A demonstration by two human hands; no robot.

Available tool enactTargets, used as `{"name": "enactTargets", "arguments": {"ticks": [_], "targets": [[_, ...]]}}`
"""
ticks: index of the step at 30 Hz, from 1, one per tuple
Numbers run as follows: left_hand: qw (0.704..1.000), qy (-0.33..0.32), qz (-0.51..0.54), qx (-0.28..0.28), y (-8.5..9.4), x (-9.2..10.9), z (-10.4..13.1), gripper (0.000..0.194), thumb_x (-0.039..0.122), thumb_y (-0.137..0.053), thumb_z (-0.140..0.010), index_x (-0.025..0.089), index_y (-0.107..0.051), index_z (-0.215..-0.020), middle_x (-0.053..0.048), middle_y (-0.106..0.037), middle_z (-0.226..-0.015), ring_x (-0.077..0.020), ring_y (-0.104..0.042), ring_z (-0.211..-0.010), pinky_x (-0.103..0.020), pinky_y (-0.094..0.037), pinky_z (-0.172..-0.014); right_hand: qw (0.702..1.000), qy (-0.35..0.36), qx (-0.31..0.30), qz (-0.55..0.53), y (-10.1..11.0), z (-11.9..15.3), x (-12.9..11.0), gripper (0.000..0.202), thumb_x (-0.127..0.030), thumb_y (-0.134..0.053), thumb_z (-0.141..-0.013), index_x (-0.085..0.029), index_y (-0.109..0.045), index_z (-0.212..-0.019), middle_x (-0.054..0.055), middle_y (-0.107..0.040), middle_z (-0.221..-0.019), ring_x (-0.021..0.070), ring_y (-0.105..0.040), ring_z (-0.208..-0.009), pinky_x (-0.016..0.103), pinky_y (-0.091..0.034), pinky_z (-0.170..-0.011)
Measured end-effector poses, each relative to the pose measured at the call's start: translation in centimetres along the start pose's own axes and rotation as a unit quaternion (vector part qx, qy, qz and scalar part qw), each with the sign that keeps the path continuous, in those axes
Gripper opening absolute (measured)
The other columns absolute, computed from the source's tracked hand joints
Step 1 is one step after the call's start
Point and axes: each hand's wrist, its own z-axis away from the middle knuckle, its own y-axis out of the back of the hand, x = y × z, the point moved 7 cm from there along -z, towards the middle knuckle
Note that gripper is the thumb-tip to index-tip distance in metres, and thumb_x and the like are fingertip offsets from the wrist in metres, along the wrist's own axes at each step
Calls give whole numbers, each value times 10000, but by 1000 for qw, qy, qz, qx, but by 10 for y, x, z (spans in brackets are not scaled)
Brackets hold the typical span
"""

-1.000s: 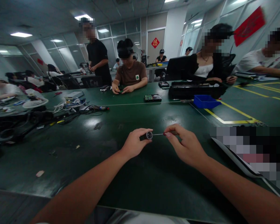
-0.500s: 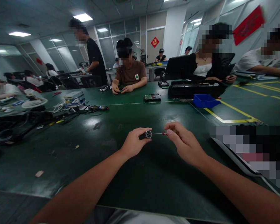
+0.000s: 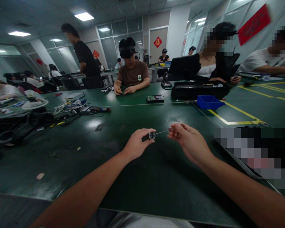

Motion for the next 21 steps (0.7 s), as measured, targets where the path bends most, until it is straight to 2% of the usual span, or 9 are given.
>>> {"name": "enactTargets", "arguments": {"ticks": [3,8,11,18,21], "targets": [[1000,10,-18,-5,1,0,0,397,203,-687,-863,301,-632,-1244,-32,-648,-1238,-232,-565,-1188,-431,-406,-1071,998,-39,-32,-24,-3,-3,8,246,-459,-583,-892,-217,-600,-849,31,-613,-702,198,-642,-656,429,-599,-740],[1000,17,-22,-10,1,0,1,420,208,-689,-862,308,-620,-1264,-29,-652,-1217,-230,-573,-1161,-415,-419,-1047,999,40,11,13,4,-1,0,268,-489,-613,-889,-224,-623,-925,38,-665,-839,197,-671,-756,400,-596,-758],[999,19,-30,-7,0,-2,1,437,218,-704,-853,314,-617,-1270,-27,-654,-1210,-234,-577,-1141,-417,-425,-1030,996,72,15,52,4,1,-2,281,-490,-612,-901,-214,-639,-952,31,-685,-872,177,-671,-771,357,-574,-749],[998,48,-47,14,0,-7,2,468,248,-759,-810,309,-624,-1253,-30,-663,-1168,-241,-591,-1069,-398,-453,-956,978,126,19,167,-2,11,-25,285,-478,-580,-924,-199,-640,-934,39,-696,-806,184,-663,-728,337,-539,-698],[997,39,-65,9,1,-4,1,408,267,-763,-810,290,-661,-1205,-36,-683,-1118,-241,-600,-1032,-400,-449,-950,958,138,18,251,-4,16,-35,294,-500,-606,-903,-215,-669,-885,16,-681,-693,176,-644,-634,296,-491,-581]]}}
